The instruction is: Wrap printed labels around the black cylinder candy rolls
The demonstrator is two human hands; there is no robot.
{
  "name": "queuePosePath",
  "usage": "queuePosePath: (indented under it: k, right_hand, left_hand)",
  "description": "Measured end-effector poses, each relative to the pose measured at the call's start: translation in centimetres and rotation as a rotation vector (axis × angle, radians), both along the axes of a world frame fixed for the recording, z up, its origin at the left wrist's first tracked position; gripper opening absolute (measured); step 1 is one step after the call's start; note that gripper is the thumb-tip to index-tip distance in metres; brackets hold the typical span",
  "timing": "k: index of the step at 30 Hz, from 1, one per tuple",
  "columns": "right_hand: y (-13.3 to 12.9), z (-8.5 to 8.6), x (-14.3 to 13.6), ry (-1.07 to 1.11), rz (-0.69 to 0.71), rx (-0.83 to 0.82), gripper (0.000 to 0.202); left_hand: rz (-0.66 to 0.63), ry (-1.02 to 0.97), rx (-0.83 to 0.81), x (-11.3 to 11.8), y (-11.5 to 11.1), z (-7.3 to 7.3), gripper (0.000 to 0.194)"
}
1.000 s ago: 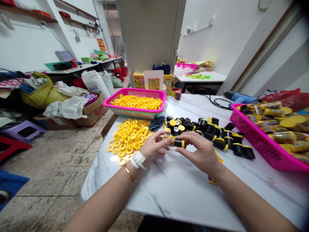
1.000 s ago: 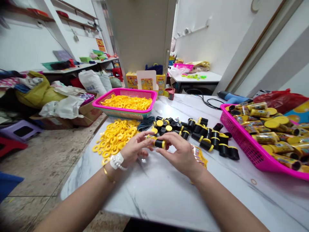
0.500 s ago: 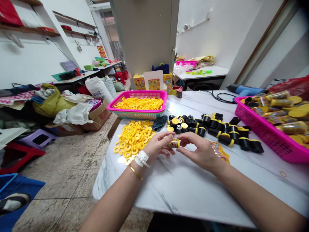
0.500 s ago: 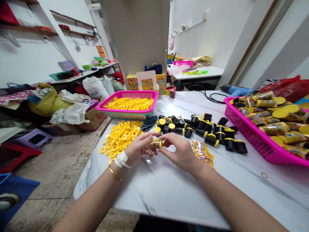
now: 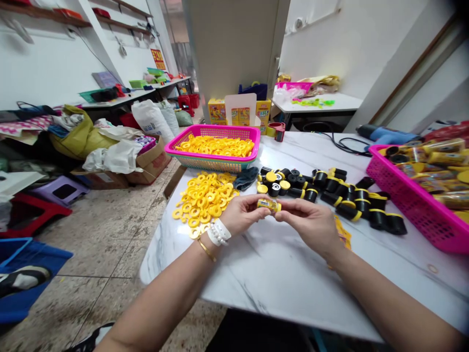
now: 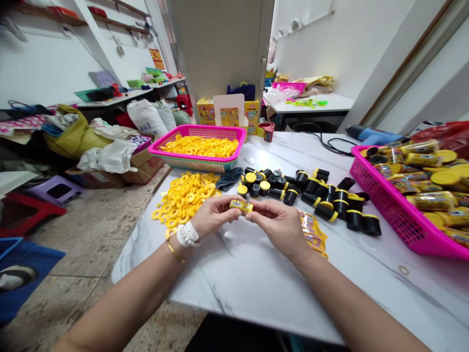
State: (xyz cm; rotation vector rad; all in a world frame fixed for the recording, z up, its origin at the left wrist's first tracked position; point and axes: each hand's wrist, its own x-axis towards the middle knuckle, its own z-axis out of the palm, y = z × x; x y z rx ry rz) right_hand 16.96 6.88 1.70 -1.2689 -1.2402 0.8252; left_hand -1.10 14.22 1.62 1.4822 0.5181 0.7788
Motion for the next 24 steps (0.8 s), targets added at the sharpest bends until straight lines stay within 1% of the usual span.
queuePosePath:
  k: [3, 5, 7, 9, 11, 12, 14, 16, 17, 18, 19, 20, 24]
  right_hand:
    - [0.3, 0.2, -0.3, 0.227, 0.06, -0.219, 0.031]
    - [0.6, 0.1, -0.3, 0.388, 0.119, -0.324, 0.035]
    - [1.0, -0.2, -0.1, 0.497, 0.168, -0.398, 0.038]
    - [1.2, -0.5, -0.1, 0.524, 0.21, -0.427, 0.038]
    - [1.2, -0.7, 0.0, 0.446, 0.239, -0.361, 0.036]
    - [1.2, -0.7, 0.0, 0.366, 0.233, -0.274, 0.035]
    - [1.0, -0.7, 0.0, 0.143, 0.19, -0.029, 0.032]
    - [0.8, -0.8, 0.2, -0.088, 0.141, 0.195, 0.028]
    - [0.8, -0.8, 0.2, -0.169, 0.123, 0.265, 0.026]
    - [0.7, -0.9, 0.3, -0.212, 0.11, 0.293, 0.025]
    - [0.7, -0.9, 0.3, -0.21, 0.101, 0.28, 0.024]
    - [0.7, -1.0, 0.2, -0.172, 0.093, 0.228, 0.024]
    - [0.9, -1.0, -0.3, 0.132, 0.124, -0.156, 0.03]
  left_hand:
    - [0.014, -0.013, 0.033, -0.1, 0.3, -0.3, 0.04]
    - [0.037, 0.021, 0.07, -0.2, 0.5, -0.4, 0.043]
    - [0.045, 0.064, 0.103, -0.3, 0.7, -0.5, 0.045]
    - [0.021, 0.093, 0.121, -0.3, 0.8, -0.4, 0.047]
    - [-0.012, 0.104, 0.096, -0.3, 0.6, -0.2, 0.051]
    - [-0.014, 0.113, 0.056, -0.2, 0.5, -0.2, 0.055]
    - [0.013, 0.126, -0.063, -0.1, 0.4, -0.2, 0.063]
    - [0.03, 0.127, -0.157, 0.1, 0.3, -0.3, 0.064]
    - [0.027, 0.12, -0.171, 0.1, 0.2, -0.3, 0.062]
    - [0.016, 0.114, -0.161, 0.2, 0.3, -0.5, 0.058]
    - [0.007, 0.116, -0.129, 0.2, 0.3, -0.6, 0.054]
    - [0.01, 0.127, -0.088, 0.2, 0.3, -0.8, 0.051]
    - [0.076, 0.188, 0.092, 0.2, 0.3, -1.2, 0.04]
